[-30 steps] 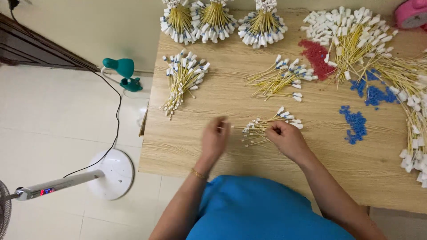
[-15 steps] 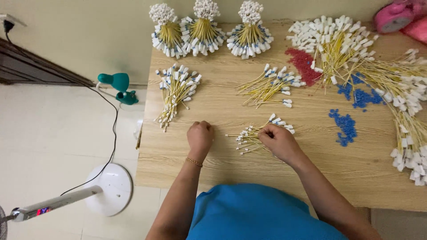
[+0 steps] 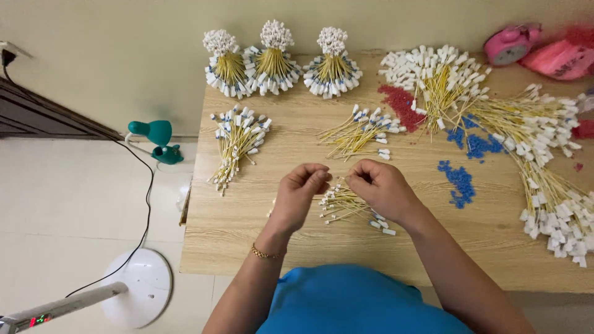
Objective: Manually assemble and bundle small electronic components with gold-colored wires at a workbench.
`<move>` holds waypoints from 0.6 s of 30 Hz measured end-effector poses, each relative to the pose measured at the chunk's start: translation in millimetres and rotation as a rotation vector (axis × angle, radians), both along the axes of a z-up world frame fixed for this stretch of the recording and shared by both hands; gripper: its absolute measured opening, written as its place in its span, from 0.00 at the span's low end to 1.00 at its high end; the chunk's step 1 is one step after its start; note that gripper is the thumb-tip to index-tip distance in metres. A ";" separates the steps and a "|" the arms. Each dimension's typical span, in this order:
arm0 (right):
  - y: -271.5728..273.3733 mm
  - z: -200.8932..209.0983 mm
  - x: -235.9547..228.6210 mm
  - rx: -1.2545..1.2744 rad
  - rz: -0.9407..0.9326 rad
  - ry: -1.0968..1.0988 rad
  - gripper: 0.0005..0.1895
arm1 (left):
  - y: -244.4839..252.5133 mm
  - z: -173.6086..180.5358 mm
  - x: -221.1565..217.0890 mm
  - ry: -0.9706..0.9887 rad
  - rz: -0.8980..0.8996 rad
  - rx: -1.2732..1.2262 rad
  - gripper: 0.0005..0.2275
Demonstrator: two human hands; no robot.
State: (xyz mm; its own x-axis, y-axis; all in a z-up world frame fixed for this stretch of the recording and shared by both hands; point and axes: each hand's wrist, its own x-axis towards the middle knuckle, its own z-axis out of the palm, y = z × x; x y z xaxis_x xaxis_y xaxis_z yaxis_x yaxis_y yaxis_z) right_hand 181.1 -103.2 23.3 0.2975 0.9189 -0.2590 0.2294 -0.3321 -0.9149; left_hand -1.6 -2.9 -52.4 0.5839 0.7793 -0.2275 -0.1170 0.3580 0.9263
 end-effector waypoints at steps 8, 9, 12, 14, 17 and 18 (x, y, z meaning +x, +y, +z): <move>-3.7 40.9 -11.8 0.042 0.017 -0.151 0.08 | -18.6 23.6 6.5 -0.293 -0.059 -0.252 0.09; -4.0 46.6 -13.9 0.059 0.008 -0.162 0.07 | -19.2 26.3 6.2 -0.317 -0.052 -0.300 0.09; -3.6 55.6 -16.8 -0.015 -0.021 -0.176 0.07 | -19.6 25.7 6.0 -0.263 -0.037 -0.232 0.09; -3.6 56.8 -16.7 0.018 -0.010 -0.185 0.07 | -20.0 28.2 4.5 -0.233 -0.036 -0.215 0.08; -4.9 53.6 -15.7 0.053 0.003 -0.175 0.06 | -21.2 28.7 3.1 -0.222 -0.054 -0.180 0.08; -5.4 51.7 -15.1 0.056 0.007 -0.158 0.06 | -21.5 28.4 2.8 -0.241 -0.071 -0.161 0.07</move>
State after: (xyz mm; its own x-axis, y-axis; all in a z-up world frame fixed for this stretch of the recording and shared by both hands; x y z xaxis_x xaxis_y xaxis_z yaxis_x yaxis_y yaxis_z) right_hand 165.9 -108.6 75.0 0.3240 0.9328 -0.1575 0.3739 -0.2792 -0.8844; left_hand 1.3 -24.4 -24.1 0.6881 0.6996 -0.1925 -0.2963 0.5131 0.8056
